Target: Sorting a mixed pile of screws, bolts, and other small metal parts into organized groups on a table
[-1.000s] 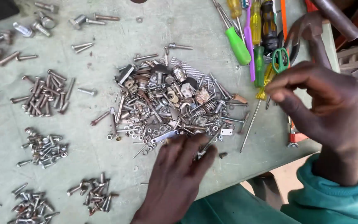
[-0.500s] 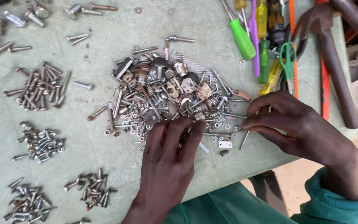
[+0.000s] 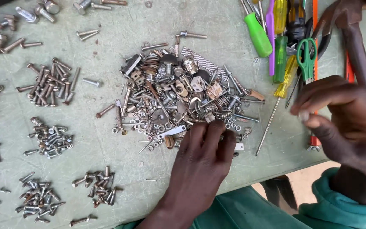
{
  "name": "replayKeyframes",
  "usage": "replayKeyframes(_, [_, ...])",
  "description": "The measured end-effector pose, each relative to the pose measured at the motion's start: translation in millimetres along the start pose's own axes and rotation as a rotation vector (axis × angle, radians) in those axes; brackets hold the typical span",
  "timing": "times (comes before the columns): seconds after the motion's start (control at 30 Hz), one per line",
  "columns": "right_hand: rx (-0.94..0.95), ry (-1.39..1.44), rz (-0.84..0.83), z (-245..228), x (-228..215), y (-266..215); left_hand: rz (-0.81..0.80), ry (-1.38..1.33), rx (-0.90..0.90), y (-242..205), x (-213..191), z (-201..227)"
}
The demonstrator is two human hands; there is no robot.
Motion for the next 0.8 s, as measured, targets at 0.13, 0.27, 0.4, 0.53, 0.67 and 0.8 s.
replayKeyframes(0.13, [0.074,0.028,0.246,-7,3,17,-0.046,-0.025,-0.019,4,5,-2])
replayKeyframes(0.27, [0.13,-0.069,0.176,-11,6,38,0.008,-0.038,-0.075,4,-1,-14])
replayKeyframes(0.4, [0.044,-0.203,0.037,-8,12,52,0.104,-0.012,-0.138,6,-6,-18])
replayKeyframes(0.53, [0.138,-0.167,-0.054,-6,15,61,0.115,-0.006,-0.147,7,-5,-18])
replayKeyframes(0.67, [0.295,0.123,-0.064,15,8,71,0.102,-0.075,-0.082,7,-8,-18])
replayKeyframes(0.8, [0.229,-0.094,-0.232,19,8,88,0.143,-0.151,-0.059,9,-15,-16])
Point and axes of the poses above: each hand's wrist, its own y-axis towards the middle knuckle, its own x-axis out of the palm, z = x × y, the point moved 6 cm from there along y, towards the middle knuckle, and after that the axes turned 14 degrees about -x, right-handed, at the moved point
